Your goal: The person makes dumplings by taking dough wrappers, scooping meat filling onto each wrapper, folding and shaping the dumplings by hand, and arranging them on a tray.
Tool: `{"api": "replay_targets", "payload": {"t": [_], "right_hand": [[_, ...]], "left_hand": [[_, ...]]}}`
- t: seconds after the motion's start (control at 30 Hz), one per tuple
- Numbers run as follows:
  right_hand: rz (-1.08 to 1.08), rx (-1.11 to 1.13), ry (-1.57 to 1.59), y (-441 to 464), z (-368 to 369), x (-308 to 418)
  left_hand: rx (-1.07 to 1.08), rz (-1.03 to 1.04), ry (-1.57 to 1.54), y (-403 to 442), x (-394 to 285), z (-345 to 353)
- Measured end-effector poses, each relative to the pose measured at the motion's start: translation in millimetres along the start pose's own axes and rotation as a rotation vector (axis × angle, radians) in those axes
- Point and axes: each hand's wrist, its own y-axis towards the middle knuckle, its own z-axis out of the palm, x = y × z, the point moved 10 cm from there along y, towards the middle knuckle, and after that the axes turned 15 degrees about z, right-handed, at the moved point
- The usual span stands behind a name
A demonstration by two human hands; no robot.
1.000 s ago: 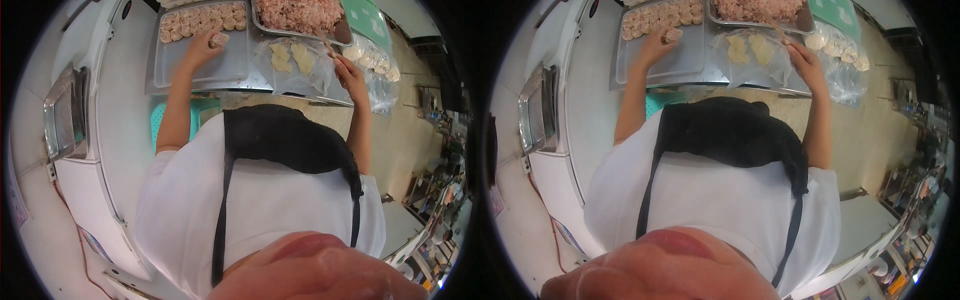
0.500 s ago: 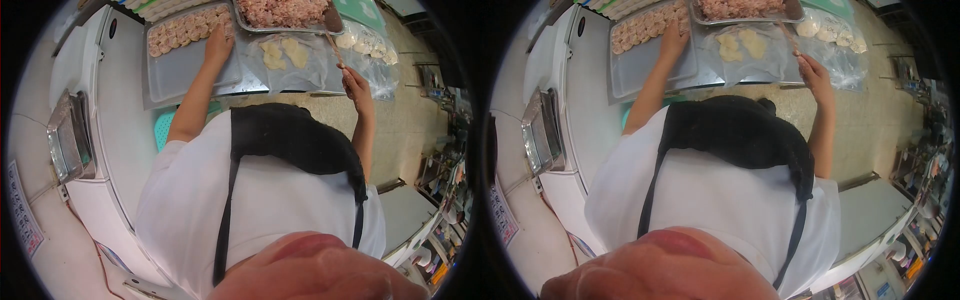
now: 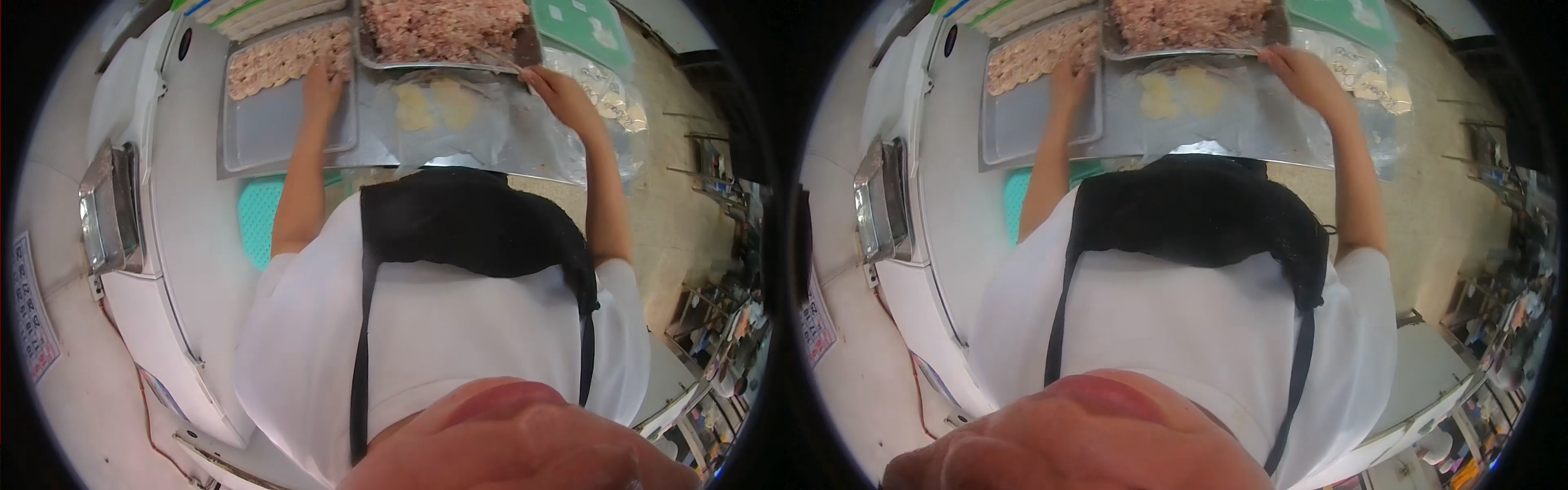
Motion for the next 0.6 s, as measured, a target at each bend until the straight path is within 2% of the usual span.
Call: {"api": "replay_targets", "payload": {"t": [0.03,0.07,0.13,0.23,0.3,0.33,0.4,0.5,0.6], "right_hand": [[0.029,0.028,-0.218,16.2,-14.3,0.9],[0.055,0.058,-0.435,32.1,-21.7,-5.9],[0.037,0.027,-0.568,74.1,-29.8,-25.4],[-0.097,-0.074,-0.592,102.3,-16.5,-24.2],[-0.535,-0.205,-0.543,73.1,27.0,-4.7],[-0.623,-0.109,-0.531,59.7,50.4,3.3],[-0.560,-0.078,-0.632,38.0,31.7,29.5],[-0.403,0.023,-0.701,61.2,-9.1,40.8],[-0.411,-0.152,-0.634,96.2,-7.3,33.4]], "left_hand": [[0.016,0.013,-0.007,0.0,-1.0,1.8],[-0.026,0.049,0.132,-0.6,-6.1,-2.3],[-0.114,0.113,0.418,-7.5,-24.3,-10.0],[-0.106,-0.008,0.336,1.0,-96.3,-28.2],[-0.083,0.070,0.149,4.2,-143.8,-16.3],[-0.069,0.109,0.058,5.9,-162.0,-5.8],[-0.009,0.166,-0.084,1.7,-184.4,30.7],[0.206,0.012,-0.041,-12.9,-165.7,98.2],[-0.022,0.225,0.264,-13.4,-182.9,106.0]]}}
